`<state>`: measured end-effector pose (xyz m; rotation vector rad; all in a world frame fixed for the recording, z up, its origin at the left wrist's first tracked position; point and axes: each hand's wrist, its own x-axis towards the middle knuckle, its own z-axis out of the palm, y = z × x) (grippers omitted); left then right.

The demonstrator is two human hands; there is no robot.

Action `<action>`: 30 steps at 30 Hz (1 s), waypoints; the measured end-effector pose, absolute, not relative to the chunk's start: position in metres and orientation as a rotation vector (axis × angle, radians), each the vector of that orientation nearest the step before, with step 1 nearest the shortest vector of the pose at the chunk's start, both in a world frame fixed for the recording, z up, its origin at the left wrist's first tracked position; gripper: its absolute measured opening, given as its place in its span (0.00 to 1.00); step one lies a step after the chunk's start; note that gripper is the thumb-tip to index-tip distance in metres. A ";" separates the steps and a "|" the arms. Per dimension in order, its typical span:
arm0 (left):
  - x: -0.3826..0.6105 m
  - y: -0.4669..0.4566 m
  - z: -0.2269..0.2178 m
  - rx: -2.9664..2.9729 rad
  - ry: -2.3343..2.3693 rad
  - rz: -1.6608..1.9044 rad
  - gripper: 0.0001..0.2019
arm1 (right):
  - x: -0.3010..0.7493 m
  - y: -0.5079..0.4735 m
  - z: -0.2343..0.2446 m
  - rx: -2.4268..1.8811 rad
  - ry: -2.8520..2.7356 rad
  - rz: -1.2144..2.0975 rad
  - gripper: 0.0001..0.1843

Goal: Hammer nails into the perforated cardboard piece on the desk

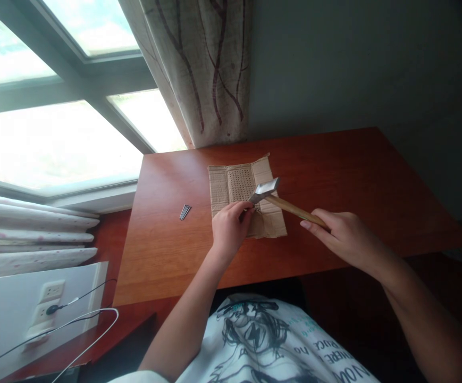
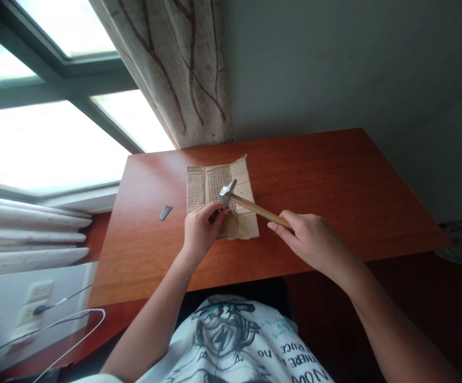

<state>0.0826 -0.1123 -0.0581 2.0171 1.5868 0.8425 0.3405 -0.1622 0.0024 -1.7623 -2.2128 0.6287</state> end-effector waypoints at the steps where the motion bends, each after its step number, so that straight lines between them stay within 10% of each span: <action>1: 0.083 -0.112 -0.058 2.017 1.586 0.844 0.06 | 0.340 -0.162 0.002 -1.764 -2.211 0.629 0.21; 30: 0.082 -0.112 -0.056 2.037 1.607 0.807 0.06 | 0.337 -0.166 0.001 -1.792 -2.167 0.684 0.21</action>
